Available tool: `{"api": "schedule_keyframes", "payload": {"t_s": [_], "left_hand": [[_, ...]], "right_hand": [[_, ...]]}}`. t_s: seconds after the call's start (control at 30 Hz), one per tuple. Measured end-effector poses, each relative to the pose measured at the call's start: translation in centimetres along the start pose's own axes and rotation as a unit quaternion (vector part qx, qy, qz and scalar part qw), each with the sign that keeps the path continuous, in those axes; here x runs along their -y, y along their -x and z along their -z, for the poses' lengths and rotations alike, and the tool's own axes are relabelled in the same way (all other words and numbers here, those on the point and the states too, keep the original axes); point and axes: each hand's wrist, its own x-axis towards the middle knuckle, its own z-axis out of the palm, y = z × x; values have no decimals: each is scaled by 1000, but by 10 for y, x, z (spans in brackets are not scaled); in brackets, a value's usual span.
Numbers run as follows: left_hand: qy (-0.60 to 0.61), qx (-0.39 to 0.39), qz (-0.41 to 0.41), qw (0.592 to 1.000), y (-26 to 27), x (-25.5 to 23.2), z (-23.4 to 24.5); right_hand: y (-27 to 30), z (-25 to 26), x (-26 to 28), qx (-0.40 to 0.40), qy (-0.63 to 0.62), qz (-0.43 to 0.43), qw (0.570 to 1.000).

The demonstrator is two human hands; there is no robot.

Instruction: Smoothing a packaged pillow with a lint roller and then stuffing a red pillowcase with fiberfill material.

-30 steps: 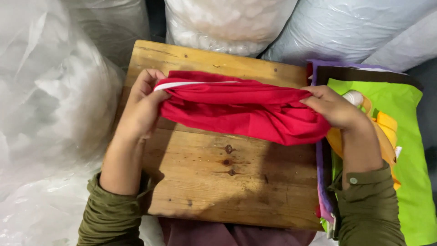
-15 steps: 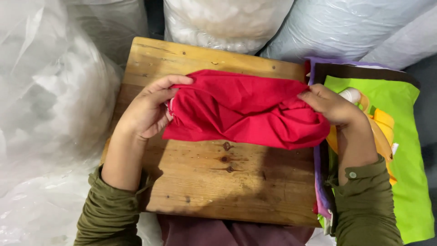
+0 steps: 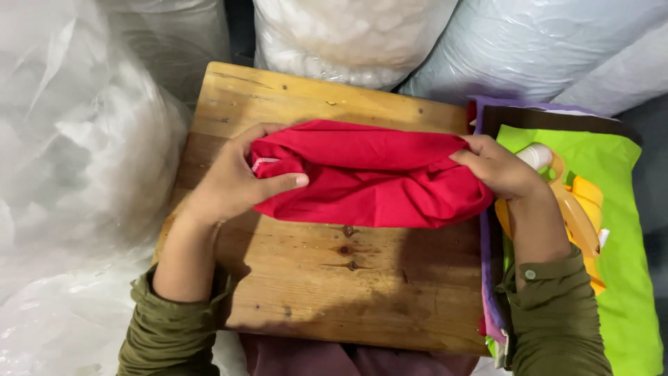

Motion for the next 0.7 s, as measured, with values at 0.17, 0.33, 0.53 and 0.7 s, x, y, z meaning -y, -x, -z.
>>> {"api": "schedule_keyframes", "payload": {"t_s": [0.17, 0.33, 0.53, 0.7], "left_hand": [[-307, -89, 1, 947, -8, 30, 5], [-360, -105, -27, 927, -1, 14, -11], [-242, 44, -108, 963, 15, -31, -25], [-177, 197, -121, 957, 25, -39, 0]], "right_hand": [[0, -10, 7, -47, 154, 57, 985], [26, -54, 45, -215, 307, 295, 879], [24, -104, 56, 10, 286, 358, 889], [13, -81, 6, -5, 450, 213, 867]]}}
